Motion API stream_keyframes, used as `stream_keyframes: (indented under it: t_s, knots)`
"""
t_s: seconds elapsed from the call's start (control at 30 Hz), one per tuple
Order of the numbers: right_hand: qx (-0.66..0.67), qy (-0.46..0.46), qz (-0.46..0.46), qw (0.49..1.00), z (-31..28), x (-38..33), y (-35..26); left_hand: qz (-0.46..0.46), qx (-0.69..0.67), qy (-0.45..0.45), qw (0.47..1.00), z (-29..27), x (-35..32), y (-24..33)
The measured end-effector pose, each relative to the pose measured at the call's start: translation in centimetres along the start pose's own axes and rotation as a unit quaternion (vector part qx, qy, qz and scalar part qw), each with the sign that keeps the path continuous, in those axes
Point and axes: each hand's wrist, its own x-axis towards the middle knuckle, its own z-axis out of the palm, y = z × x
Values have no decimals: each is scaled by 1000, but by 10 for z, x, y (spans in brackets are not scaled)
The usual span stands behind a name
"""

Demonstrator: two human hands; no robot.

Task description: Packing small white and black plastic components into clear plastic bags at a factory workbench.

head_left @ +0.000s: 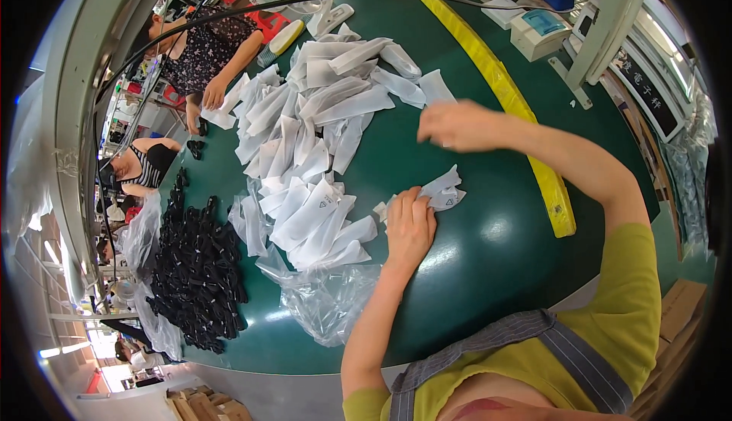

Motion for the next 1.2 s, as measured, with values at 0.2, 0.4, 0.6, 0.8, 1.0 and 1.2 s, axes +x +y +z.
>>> stream_keyframes:
  t_s: [0.2, 0.4, 0.6, 0.8, 1.0, 1.2]
  knots:
    - [-257, 65, -58, 962, -7, -10, 61, 30, 0, -41, 999, -6, 18, 22]
    - [-159, -49, -39, 985, 22, 6, -20, 57, 32, -53, 996, -12, 9, 33]
    - [110, -69, 139, 982, 2, 36, 3, -15, -3, -48, 999, -6, 9, 28]
    - [-78, 64, 331, 938, 10, 39, 48, 2, -39, -34, 999, 4, 6, 33]
    - [-160, 295, 121, 934, -62, 64, -22, 16, -64, -44, 997, -7, 5, 47]
    - [-48, 107, 94, 989, 52, 14, -8, -7, -136, -65, 989, 7, -3, 57]
